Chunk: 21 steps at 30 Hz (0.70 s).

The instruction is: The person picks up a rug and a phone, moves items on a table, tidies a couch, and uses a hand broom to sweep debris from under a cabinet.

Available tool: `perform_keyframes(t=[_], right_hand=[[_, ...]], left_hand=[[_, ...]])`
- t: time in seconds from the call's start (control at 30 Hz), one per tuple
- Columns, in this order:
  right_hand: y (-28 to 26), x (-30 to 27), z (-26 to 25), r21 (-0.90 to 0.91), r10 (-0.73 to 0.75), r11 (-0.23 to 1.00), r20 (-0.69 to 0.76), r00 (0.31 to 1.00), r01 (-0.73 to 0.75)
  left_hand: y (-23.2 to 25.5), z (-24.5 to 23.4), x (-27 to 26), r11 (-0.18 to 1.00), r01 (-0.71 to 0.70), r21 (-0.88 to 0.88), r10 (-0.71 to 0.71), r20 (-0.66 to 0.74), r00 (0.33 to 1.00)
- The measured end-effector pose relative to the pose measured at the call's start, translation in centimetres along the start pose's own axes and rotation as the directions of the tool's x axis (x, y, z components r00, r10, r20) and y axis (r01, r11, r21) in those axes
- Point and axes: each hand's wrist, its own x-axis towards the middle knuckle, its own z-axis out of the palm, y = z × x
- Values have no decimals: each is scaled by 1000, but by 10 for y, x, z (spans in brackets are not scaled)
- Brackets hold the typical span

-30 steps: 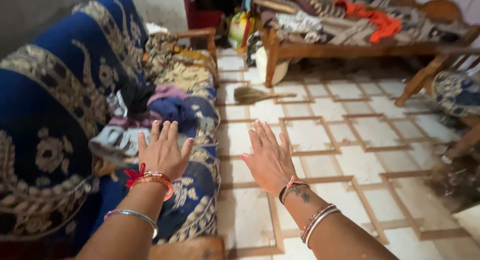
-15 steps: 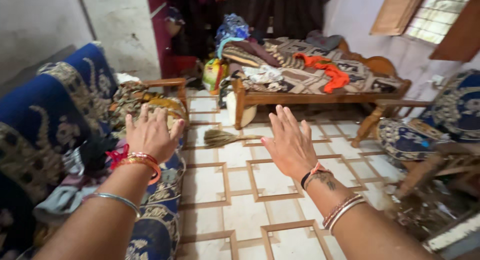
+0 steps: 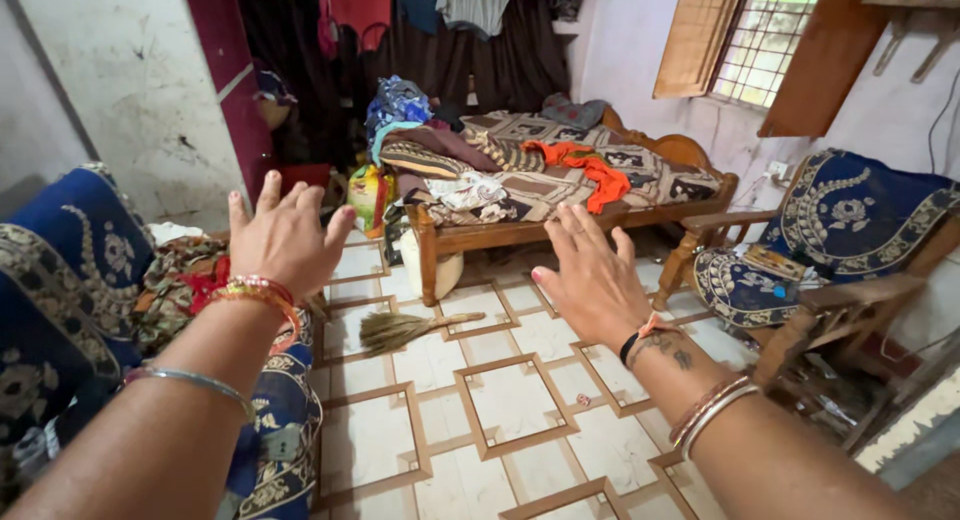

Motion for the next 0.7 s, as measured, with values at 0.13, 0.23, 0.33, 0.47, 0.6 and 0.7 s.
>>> perform_keyframes(t=[0.13,0.23,0.33,0.47,0.6,0.7], right_hand=[[20,38,16,-16,-14,1000,-15,1000,14],[27,66,34,-17,-4,1000,-8,1000,4],[32,92,55,3,16,1000,-4,1000,-16],[48,120,83,-6,6,1000,37,999,-5],[77,158,117,-5,-14,1000,42,999,14],[105,194,145,4,-40,999,22,999,40]], left_hand=[[-6,12,48,999,-30,-45,29,-36,999],[-17,25,75,998,-37,-42,36,-9,999],[-26,42,105,1000,-12,-13,13,60,998],[-29,75,143,1000,-3,14,2,93,996],[-21,118,184,1000,-18,-5,18,92,996],[-11,149,215,1000,-25,18,23,99,995]])
